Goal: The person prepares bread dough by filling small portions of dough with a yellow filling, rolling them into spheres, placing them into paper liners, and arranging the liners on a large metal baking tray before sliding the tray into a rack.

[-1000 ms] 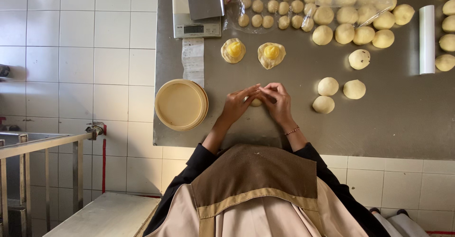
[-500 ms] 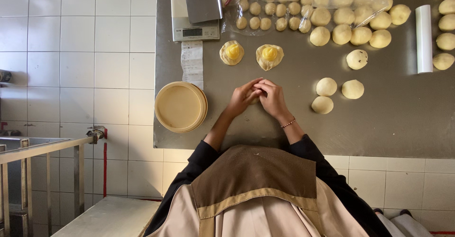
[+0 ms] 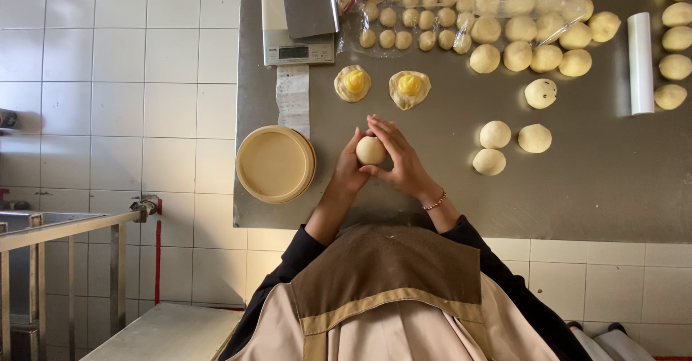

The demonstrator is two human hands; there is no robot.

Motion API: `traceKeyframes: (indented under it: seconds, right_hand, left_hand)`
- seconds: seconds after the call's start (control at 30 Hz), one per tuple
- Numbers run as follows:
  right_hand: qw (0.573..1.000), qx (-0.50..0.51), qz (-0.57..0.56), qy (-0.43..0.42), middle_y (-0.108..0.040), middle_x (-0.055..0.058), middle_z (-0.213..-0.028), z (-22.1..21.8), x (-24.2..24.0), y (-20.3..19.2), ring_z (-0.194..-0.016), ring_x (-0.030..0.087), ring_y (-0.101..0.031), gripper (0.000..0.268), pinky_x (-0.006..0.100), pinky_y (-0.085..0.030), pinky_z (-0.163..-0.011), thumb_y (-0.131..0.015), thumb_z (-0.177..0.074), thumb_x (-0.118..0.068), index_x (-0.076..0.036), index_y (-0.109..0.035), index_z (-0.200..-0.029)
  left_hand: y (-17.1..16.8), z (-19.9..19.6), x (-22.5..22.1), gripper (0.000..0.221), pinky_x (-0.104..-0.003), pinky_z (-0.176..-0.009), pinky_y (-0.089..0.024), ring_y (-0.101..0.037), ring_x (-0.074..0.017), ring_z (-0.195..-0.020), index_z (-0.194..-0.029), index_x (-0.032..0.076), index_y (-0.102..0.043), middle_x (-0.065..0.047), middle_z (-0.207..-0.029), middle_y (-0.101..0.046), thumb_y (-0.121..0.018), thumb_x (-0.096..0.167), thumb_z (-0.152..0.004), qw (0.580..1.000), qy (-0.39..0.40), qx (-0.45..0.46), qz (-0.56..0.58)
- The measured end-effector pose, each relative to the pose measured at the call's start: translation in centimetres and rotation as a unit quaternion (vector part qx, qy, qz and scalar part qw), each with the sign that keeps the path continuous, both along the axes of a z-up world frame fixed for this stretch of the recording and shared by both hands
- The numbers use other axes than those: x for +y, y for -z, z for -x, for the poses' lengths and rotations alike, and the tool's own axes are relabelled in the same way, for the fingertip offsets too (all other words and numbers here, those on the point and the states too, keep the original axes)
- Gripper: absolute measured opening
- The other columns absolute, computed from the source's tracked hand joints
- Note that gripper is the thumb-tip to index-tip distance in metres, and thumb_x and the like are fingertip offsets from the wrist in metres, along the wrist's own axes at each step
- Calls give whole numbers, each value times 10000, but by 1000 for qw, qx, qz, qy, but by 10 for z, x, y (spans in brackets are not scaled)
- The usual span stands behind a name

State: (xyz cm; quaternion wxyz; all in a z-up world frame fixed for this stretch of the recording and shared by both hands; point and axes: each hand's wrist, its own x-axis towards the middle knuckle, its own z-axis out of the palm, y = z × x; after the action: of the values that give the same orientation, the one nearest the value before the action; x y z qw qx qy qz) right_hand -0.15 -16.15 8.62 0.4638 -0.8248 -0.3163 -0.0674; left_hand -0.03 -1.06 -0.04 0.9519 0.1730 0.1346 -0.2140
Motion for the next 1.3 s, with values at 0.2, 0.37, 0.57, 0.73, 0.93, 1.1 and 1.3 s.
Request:
traceKeyframes:
  seconds: [0.2,0.37,0.57,0.73,0.93,1.1,1.3]
  right_hand:
    - [999,10,11,38,-609,146,-1445,8,8,20,-1327,317,-607,856,447,-511,-1129,-878,-821,-225,-43,-422,-1522]
    - [990,69,24,124,-659,173,-1323,19,8,22,-1181,312,-690,791,397,-589,-1002,-891,-778,-163,-34,-506,-1458]
    - [965,183,-67,177,-712,141,-1217,32,-51,12,-1085,264,-732,690,375,-637,-932,-888,-783,-165,-58,-593,-1397]
    - [851,163,-195,459,-657,125,-1262,63,-176,59,-1077,214,-724,694,344,-617,-880,-892,-843,-259,-48,-552,-1409]
    - [816,158,23,556,-704,155,-1392,69,-243,141,-1174,271,-746,584,384,-643,-973,-853,-990,-397,-118,-637,-1456]
    - [763,-83,172,618,-452,175,-1481,69,-213,128,-1338,337,-484,731,511,-514,-1110,-780,-1035,-465,-38,-473,-1542]
    - [800,10,260,540,-498,223,-1230,50,-158,114,-1145,375,-536,841,494,-521,-898,-875,-815,-567,80,-558,-1248]
  left_hand:
    - [-34,2,12,898,-471,-1220,-360,-448,-400,-1401,-1427,-99,-367,-319,-1460,-450,-27,627,-1022,996,51,-17,73]
    - [-16,8,-7,852,-507,-1251,-337,-441,-396,-1427,-1479,-122,-343,-327,-1512,-430,-88,588,-1085,996,57,-1,74]
    - [15,4,-31,870,-500,-1150,-396,-485,-373,-1355,-1522,-46,-279,-268,-1471,-476,-232,674,-1034,987,145,27,57]
    - [22,5,-34,712,-475,-1133,-425,-499,-339,-1362,-1575,108,-206,-204,-1468,-511,-361,537,-1028,984,143,42,-99]
    - [21,-2,-42,556,-408,-1090,-445,-560,-252,-1300,-1514,79,-376,-138,-1422,-583,-416,399,-1062,922,85,-78,-369]
    - [27,-1,-50,404,-366,-1036,-470,-593,-197,-1223,-1436,60,-453,-102,-1331,-627,-493,222,-1068,893,56,-151,-420]
    - [24,2,-48,381,-360,-1000,-483,-609,-192,-1165,-1389,37,-499,-105,-1285,-647,-529,233,-1064,901,36,-164,-400]
